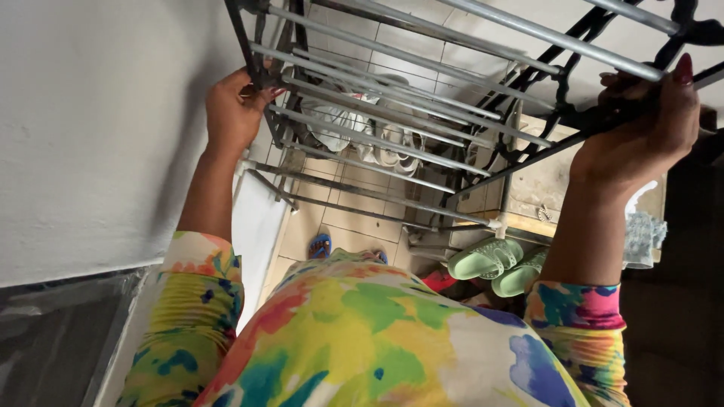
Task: The recorder is shown assembling a small portable shoe rack and سپس cleaning its frame with a cloth.
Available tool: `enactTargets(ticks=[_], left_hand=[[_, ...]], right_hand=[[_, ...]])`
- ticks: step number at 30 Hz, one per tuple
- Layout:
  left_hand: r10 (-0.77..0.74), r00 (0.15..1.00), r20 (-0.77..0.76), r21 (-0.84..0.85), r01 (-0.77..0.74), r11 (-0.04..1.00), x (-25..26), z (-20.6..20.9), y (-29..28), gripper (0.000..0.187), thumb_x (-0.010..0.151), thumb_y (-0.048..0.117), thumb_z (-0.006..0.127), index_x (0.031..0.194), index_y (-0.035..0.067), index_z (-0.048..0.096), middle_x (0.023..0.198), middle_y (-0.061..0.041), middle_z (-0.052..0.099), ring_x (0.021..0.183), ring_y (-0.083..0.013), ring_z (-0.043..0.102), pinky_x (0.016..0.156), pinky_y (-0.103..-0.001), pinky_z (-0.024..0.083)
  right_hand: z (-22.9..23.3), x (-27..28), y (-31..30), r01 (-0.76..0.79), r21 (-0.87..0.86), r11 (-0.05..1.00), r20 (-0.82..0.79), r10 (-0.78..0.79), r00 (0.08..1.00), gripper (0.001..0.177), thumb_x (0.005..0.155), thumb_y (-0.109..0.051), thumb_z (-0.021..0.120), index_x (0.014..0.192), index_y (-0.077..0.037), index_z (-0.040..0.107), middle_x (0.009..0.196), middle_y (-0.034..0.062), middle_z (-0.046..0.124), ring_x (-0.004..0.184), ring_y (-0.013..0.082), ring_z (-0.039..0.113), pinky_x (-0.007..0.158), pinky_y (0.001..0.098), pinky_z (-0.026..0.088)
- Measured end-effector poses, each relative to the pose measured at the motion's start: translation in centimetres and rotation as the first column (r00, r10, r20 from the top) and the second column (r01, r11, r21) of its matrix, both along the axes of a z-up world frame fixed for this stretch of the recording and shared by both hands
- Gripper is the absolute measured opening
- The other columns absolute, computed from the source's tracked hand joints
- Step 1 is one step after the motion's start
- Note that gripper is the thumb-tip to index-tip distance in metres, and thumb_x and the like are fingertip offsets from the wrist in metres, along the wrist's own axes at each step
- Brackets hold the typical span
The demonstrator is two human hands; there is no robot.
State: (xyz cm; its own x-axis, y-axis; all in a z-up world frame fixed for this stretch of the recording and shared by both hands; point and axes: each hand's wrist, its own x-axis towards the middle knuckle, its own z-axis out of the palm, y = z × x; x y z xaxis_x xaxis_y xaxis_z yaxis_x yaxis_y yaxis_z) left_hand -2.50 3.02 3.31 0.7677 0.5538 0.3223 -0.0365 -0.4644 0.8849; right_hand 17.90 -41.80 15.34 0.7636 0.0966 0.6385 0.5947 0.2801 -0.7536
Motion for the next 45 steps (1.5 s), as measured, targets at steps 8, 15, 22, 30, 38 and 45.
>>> enactTargets(ticks=[8, 15, 22, 30, 38, 45], left_hand=[[0.030, 0.999, 0.038, 0.058, -0.032, 0.998, -0.6, -0.6, -0.1, 0.035, 0.094, -0.006, 0.071, 0.127, 0.004, 0.072, 0.107, -0.011, 0.079, 0.090, -0.0155, 0.076, 0.076, -0.029, 0.060], [0.052, 0.996, 0.071, -0.009, -0.052, 0.999, -1.3, -3.0, -1.1, 0.024, 0.098, -0.003, 0.074, 0.121, 0.002, 0.074, 0.095, -0.011, 0.077, 0.084, -0.0142, 0.075, 0.075, -0.028, 0.059], [-0.009, 0.989, 0.150, -0.069, 0.020, 0.997, -1.0, -2.5, -1.4, 0.030, 0.095, -0.004, 0.071, 0.125, 0.000, 0.071, 0.102, -0.011, 0.077, 0.096, -0.0152, 0.078, 0.084, -0.028, 0.062], [0.008, 0.994, 0.113, -0.012, -0.007, 1.000, -0.5, -4.8, -0.8, 0.027, 0.093, -0.007, 0.075, 0.120, -0.001, 0.073, 0.106, -0.011, 0.077, 0.095, -0.0161, 0.075, 0.084, -0.028, 0.059], [0.021, 0.998, 0.057, 0.003, -0.021, 1.000, -0.9, -4.5, -0.7, 0.028, 0.095, -0.005, 0.076, 0.122, -0.001, 0.073, 0.101, -0.010, 0.077, 0.090, -0.0143, 0.074, 0.080, -0.028, 0.058], [0.006, 0.992, 0.123, 0.088, -0.017, 0.996, -1.0, -0.8, -1.7, 0.026, 0.098, -0.007, 0.076, 0.124, -0.002, 0.074, 0.110, -0.012, 0.076, 0.094, -0.0167, 0.073, 0.083, -0.028, 0.059]], right_hand=[[-1.3, 0.2, -0.8, -0.062, 0.173, 0.983, -0.144, 0.088, 0.986, 0.030, 0.113, -0.023, 0.054, 0.103, 0.003, 0.062, 0.084, 0.0142, 0.058, 0.085, 0.0304, 0.065, 0.079, 0.0389, 0.050], [-2.0, 0.4, -1.1, -0.034, 0.134, 0.990, -0.133, 0.052, 0.990, 0.032, 0.118, -0.020, 0.056, 0.094, 0.002, 0.056, 0.083, 0.0169, 0.058, 0.079, 0.0294, 0.060, 0.075, 0.0375, 0.046], [-1.9, 0.6, -1.4, -0.042, 0.170, 0.984, -0.102, 0.060, 0.993, 0.028, 0.116, -0.022, 0.057, 0.103, 0.003, 0.062, 0.079, 0.0146, 0.058, 0.079, 0.0297, 0.063, 0.078, 0.0410, 0.052], [-1.3, 0.2, -1.4, -0.031, 0.217, 0.976, -0.087, 0.051, 0.995, 0.040, 0.106, -0.027, 0.050, 0.116, 0.007, 0.068, 0.084, 0.0152, 0.061, 0.079, 0.0258, 0.060, 0.077, 0.0384, 0.050], [-0.5, -1.1, -0.2, -0.067, 0.215, 0.974, -0.115, 0.094, 0.989, 0.026, 0.112, -0.016, 0.058, 0.093, 0.001, 0.060, 0.083, 0.0136, 0.060, 0.077, 0.0247, 0.058, 0.076, 0.0375, 0.050], [1.1, -0.4, -1.1, -0.043, 0.202, 0.978, -0.073, 0.059, 0.996, 0.030, 0.111, -0.023, 0.057, 0.117, 0.005, 0.066, 0.079, 0.0124, 0.056, 0.080, 0.0292, 0.064, 0.074, 0.0385, 0.050]])
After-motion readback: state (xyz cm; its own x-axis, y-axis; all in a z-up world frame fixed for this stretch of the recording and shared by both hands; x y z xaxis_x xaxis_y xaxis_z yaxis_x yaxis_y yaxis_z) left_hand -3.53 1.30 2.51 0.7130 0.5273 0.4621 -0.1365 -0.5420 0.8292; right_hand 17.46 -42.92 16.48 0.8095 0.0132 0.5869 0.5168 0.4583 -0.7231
